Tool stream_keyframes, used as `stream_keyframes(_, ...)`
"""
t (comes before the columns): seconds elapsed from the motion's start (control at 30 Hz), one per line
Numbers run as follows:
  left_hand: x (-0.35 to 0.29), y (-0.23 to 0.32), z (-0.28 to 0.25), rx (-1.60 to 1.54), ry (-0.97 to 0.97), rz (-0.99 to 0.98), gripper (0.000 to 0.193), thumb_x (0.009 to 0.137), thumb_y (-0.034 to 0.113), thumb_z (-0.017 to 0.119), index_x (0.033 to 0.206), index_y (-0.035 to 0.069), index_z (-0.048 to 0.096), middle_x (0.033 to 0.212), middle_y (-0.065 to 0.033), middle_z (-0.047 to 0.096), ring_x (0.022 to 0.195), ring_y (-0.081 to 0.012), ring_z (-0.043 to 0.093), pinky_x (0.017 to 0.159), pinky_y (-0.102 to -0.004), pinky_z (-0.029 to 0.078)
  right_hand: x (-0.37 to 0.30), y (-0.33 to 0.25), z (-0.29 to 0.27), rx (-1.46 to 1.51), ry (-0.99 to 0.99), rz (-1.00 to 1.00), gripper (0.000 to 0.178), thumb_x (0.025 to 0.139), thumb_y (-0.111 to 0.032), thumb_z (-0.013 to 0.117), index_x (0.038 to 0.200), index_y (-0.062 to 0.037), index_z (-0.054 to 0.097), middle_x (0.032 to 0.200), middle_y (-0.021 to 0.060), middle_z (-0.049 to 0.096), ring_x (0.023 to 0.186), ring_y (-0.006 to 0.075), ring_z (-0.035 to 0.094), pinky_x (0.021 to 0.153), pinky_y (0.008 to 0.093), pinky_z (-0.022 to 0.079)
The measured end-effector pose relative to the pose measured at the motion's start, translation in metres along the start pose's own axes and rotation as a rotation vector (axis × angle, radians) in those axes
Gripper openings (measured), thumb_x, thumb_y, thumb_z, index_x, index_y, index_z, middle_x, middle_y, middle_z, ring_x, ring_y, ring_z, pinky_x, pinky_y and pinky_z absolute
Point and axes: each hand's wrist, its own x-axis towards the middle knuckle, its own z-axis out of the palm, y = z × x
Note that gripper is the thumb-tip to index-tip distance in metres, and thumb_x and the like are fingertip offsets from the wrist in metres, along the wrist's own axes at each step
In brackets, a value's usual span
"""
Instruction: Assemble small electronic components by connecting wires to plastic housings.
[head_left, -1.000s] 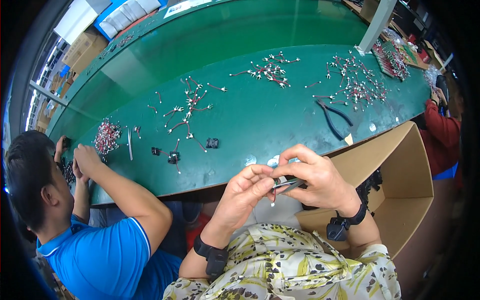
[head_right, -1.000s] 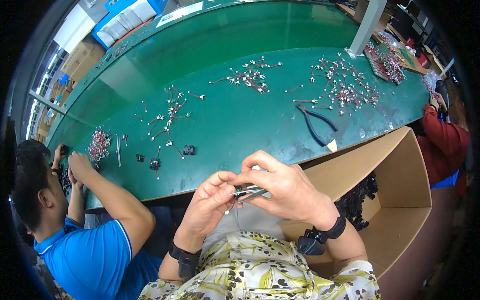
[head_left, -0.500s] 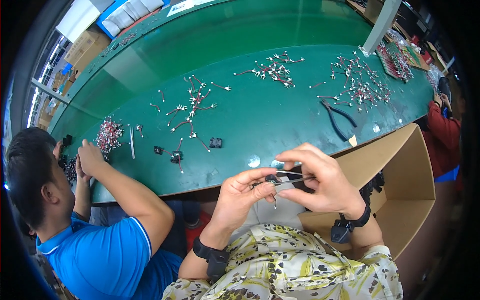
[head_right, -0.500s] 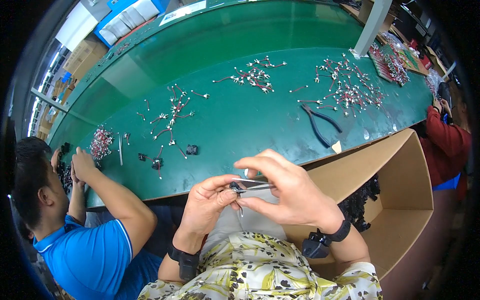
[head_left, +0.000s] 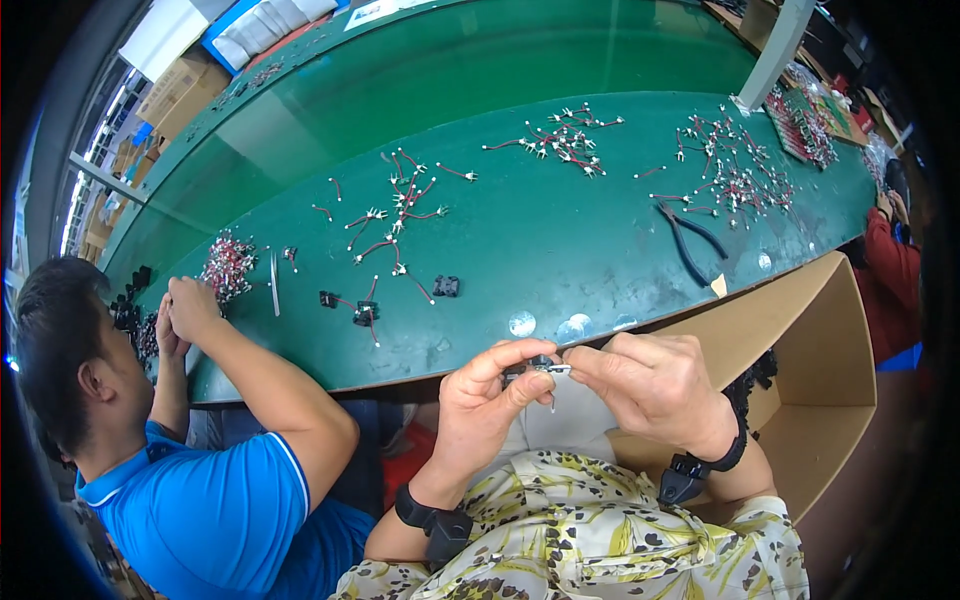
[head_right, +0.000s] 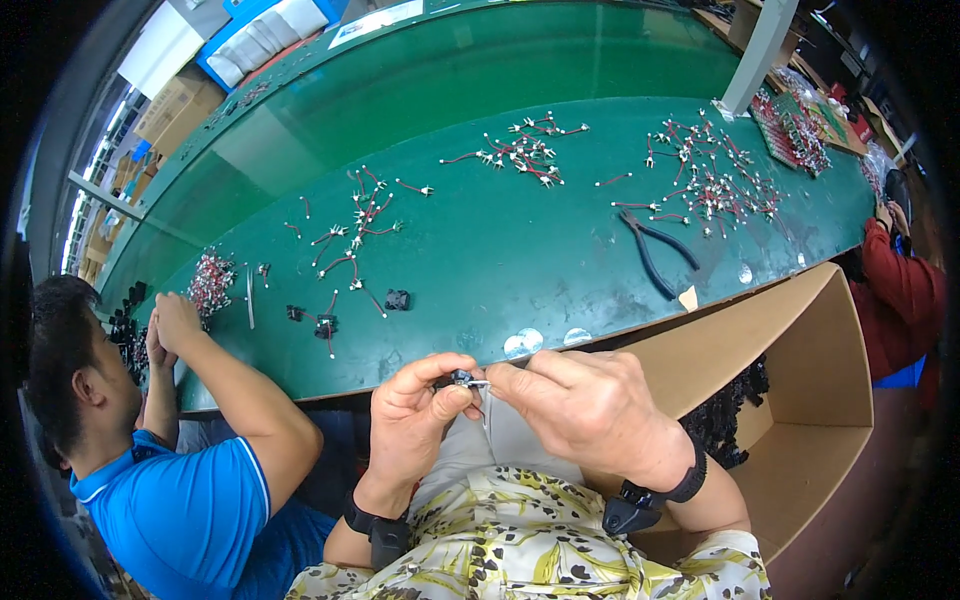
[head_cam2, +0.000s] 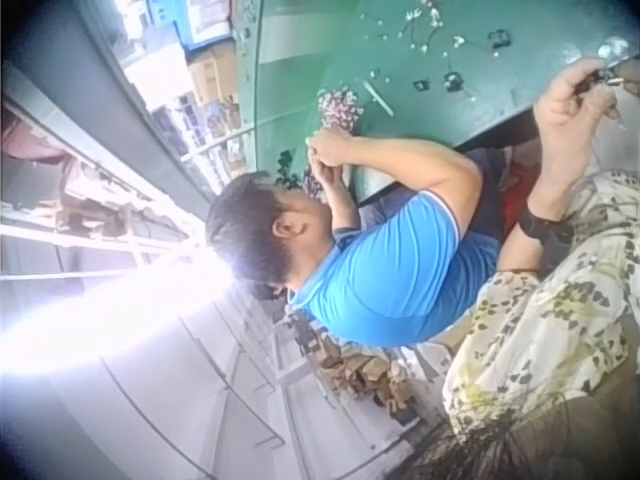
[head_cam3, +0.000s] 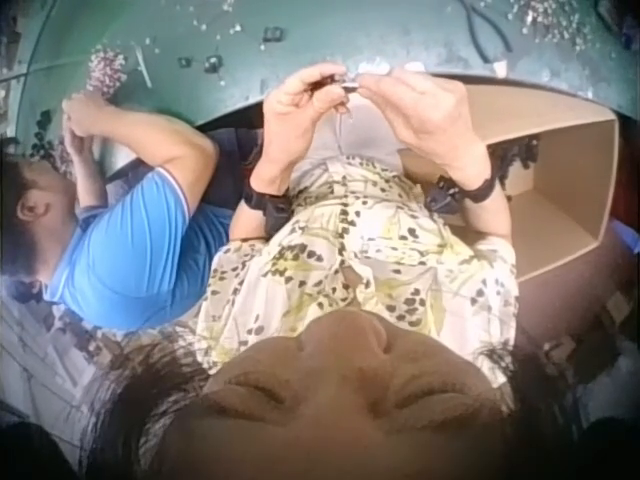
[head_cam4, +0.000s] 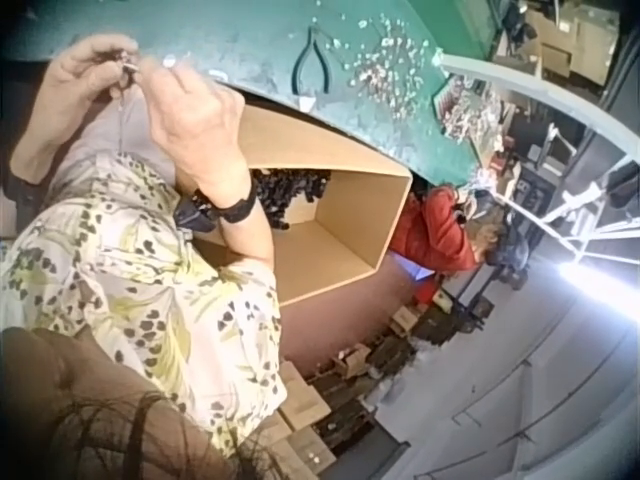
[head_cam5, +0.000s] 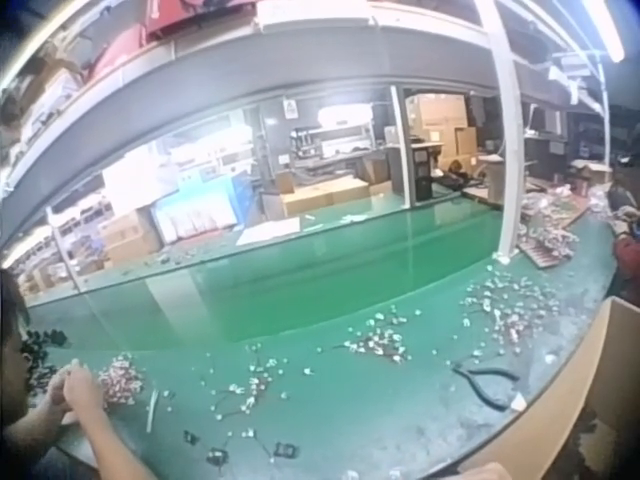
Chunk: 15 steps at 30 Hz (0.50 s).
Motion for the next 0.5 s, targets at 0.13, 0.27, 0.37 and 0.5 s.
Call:
stream_keyframes(0.13,-0.001,0.003,0.001,0.104,-0.012,0.044,0.027,0.091,0.002,0.066,0.118,-0.002,0.064,0.107,-0.0086,0.062,0.085,-0.0126,0.062,0.075,-0.0254,0.054,0.001,-0.003,-0.003,-0.047,-0.041,0.003,0.027,0.074,-0.006,0.078,0.1,-0.0083,0.07,0.061,0.0018,0.05,0.048,0.0162,0.054,0.042,0.0304,0.04)
stream_keyframes(0.27,-0.001,0.0,0.003,0.145,0.026,0.114,0.026,0.091,0.001,0.065,0.117,-0.002,0.064,0.108,-0.0095,0.062,0.084,-0.0132,0.063,0.074,-0.0247,0.054,-0.001,-0.004,0.002,-0.024,-0.028,0.019,0.027,0.074,-0.004,0.077,0.1,-0.007,0.07,0.064,0.0026,0.055,0.05,0.0171,0.056,0.043,0.0306,0.043)
stream_keyframes(0.37,0.001,-0.005,0.009,0.146,0.098,0.142,0.024,0.093,0.004,0.064,0.116,-0.004,0.062,0.102,-0.0092,0.062,0.084,-0.0146,0.063,0.075,-0.0266,0.054,-0.007,-0.003,0.017,-0.015,0.047,0.069,0.021,0.079,-0.006,0.071,0.1,-0.0076,0.069,0.067,0.0024,0.056,0.053,0.0167,0.06,0.045,0.0305,0.046)
stream_keyframes(0.5,0.005,-0.013,0.013,0.115,0.166,0.186,0.024,0.093,0.001,0.064,0.117,-0.002,0.064,0.103,-0.008,0.061,0.081,-0.0126,0.063,0.074,-0.0241,0.053,-0.002,-0.003,0.026,0.072,0.096,0.121,0.015,0.085,-0.005,0.068,0.1,-0.0042,0.067,0.074,0.0067,0.062,0.058,0.0205,0.063,0.048,0.0313,0.05)
